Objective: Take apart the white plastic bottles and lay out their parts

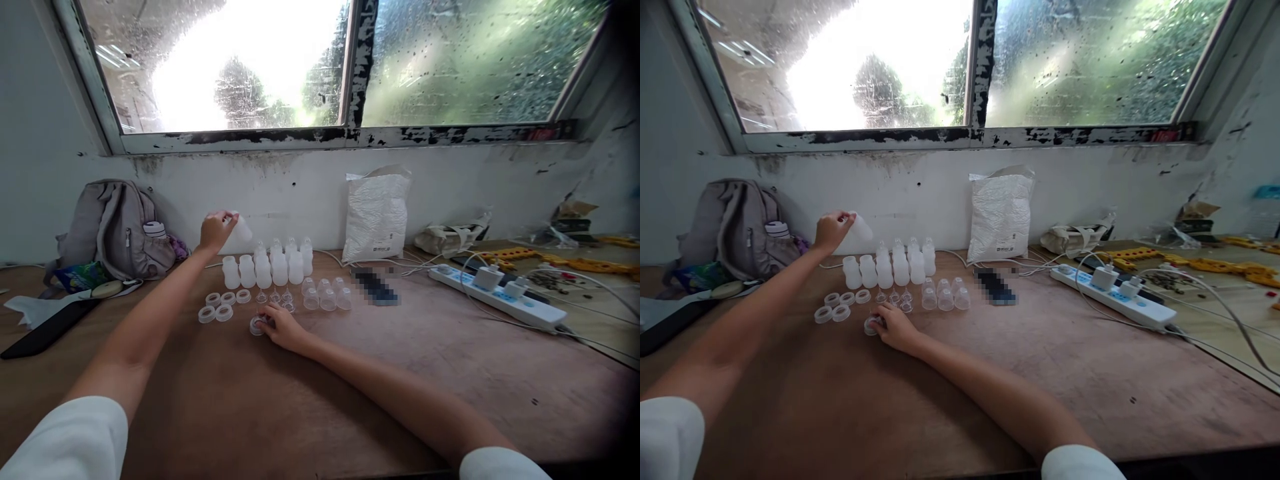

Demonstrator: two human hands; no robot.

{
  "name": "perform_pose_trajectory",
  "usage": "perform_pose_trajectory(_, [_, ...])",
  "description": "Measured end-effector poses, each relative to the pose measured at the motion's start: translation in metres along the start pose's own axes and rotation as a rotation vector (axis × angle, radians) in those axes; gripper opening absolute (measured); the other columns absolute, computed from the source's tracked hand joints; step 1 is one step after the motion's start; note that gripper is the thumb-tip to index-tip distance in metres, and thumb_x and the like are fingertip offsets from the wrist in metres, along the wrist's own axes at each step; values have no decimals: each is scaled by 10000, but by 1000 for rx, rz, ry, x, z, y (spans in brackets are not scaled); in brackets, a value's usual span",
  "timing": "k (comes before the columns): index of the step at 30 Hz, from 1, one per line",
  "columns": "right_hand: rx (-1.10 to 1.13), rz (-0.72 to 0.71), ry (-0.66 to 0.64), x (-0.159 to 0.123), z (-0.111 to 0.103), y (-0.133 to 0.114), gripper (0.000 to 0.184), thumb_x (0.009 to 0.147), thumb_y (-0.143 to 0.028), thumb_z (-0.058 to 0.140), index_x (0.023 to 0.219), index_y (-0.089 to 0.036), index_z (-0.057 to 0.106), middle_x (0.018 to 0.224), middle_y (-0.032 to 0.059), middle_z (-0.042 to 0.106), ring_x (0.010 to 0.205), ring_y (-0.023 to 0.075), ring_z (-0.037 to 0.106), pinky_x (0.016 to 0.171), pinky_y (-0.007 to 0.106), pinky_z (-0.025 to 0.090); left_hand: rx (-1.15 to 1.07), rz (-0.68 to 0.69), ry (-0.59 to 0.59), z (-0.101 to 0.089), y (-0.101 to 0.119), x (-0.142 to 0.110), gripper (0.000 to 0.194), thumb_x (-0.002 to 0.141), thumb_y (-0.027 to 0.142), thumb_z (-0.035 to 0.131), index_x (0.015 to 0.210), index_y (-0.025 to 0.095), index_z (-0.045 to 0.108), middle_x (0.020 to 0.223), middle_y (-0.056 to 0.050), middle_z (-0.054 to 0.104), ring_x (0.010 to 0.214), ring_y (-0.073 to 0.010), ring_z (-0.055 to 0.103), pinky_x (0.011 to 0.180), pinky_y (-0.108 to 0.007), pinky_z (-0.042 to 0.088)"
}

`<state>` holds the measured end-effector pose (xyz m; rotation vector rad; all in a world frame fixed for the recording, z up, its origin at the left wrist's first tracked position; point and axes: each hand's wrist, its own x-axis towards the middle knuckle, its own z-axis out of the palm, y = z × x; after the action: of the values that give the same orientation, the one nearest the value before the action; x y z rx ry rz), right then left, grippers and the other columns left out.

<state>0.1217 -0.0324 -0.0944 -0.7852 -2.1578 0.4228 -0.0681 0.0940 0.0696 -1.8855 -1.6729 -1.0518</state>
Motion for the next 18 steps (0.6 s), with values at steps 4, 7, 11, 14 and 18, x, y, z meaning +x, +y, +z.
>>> perform_pose_trajectory(4, [61,50,74,0,-4,-5,113,774,-202,528,878,-165,554,821,47,549,711,134,526,646,248,432,-141,181,263,-24,5,-12,359,833,441,364,722,169,570,726,-32,584,748,-156,529,750,-262,395])
perform_pose_trajectory(7, [133,107,248,0,-10,-11,138,808,-253,483,906,-173,538,840,50,549,701,131,518,639,254,436,-219,332,250,-36,14,-41,285,834,398,398,719,177,535,748,-28,569,750,-148,514,733,-262,402])
perform_pose_trajectory(11, [258,210,472,4,-19,-9,194,833,-315,432,950,-169,482,884,74,546,725,145,520,662,279,447,-334,517,136,-40,26,-93,210,833,332,425,705,186,503,794,-35,566,798,-148,517,740,-267,418])
perform_pose_trajectory(14, [314,261,553,12,-26,-2,214,839,-353,404,951,-177,449,871,66,531,715,142,521,629,271,451,-398,579,73,-31,33,-126,184,817,314,460,690,184,488,826,-50,553,787,-148,522,729,-266,424])
perform_pose_trajectory(18, [468,282,608,22,-39,-2,222,821,-393,414,905,-190,441,758,14,505,603,107,497,541,229,443,-513,512,-63,-15,46,-151,150,842,289,415,748,190,478,844,-45,531,768,-136,524,698,-247,424])
